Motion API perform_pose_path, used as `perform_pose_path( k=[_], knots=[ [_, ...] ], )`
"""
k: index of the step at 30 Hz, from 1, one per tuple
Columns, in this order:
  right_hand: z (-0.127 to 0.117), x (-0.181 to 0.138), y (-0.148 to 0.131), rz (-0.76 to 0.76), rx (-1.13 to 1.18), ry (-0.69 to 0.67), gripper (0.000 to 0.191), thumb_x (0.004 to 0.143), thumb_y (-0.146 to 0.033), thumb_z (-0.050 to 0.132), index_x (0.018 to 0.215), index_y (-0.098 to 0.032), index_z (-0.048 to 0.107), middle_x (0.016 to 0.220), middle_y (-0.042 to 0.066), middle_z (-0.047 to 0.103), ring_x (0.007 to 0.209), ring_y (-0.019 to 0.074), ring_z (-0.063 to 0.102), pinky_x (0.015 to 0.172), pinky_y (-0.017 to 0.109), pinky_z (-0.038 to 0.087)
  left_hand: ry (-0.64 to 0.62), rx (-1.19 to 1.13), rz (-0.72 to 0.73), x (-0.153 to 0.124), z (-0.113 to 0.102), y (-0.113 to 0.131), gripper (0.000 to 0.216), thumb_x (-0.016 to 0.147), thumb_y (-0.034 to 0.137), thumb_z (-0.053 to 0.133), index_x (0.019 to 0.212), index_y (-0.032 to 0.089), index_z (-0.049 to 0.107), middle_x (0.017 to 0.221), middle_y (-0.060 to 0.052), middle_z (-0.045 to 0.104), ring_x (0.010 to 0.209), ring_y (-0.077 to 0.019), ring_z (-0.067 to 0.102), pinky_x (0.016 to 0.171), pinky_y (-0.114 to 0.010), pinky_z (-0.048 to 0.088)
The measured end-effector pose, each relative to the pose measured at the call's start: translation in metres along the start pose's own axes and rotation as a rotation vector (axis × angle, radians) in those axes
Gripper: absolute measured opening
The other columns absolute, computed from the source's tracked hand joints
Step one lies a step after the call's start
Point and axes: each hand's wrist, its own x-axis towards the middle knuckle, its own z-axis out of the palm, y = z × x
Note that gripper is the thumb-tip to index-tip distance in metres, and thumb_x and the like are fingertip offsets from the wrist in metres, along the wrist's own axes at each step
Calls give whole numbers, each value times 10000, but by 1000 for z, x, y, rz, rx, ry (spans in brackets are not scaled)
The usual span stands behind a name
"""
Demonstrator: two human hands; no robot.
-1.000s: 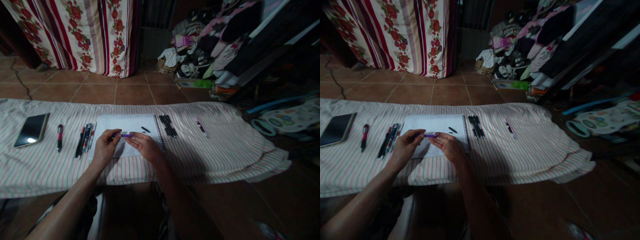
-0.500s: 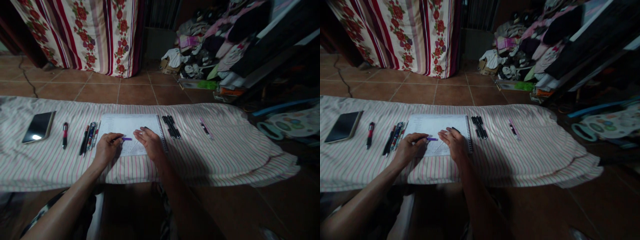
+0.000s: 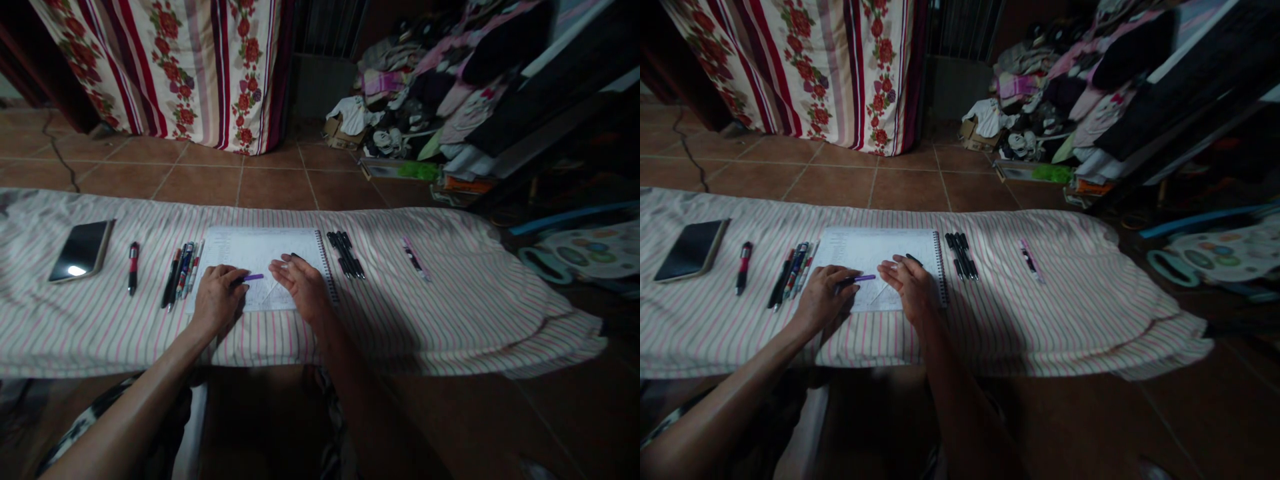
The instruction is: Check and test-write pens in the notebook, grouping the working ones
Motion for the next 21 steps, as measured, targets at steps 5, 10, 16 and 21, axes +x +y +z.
perform_pose_path(
  k=[5,10,16,21],
  knots=[
    [2,-1,-1,0,-102,28,146,804,-209,511,929,-138,533,843,76,689,739,160,684,676,268,545,-6,11,0,-1,-1,-2,291,770,281,582,1039,195,650,993,-80,644,937,-250,525,839,-393,427],
    [6,-5,-4,-26,-304,26,344,800,-257,503,1123,-142,478,895,95,696,566,126,660,390,166,436,36,5,8,-3,-1,0,285,766,288,586,1032,203,645,1000,-78,638,966,-263,526,834,-418,425],
    [9,-8,-4,-89,-372,-35,583,793,-294,498,1321,-125,316,900,105,705,418,72,568,327,152,365,170,-26,98,-4,-4,13,196,822,278,528,921,175,663,910,-85,610,919,-235,501,813,-388,434],
    [12,-14,-5,-77,-471,-83,643,788,-312,491,1364,-121,278,555,-29,641,340,71,484,319,152,358,206,-46,229,-7,-2,29,239,859,270,474,996,177,647,858,-79,589,872,-217,487,752,-354,445]
  ],
)
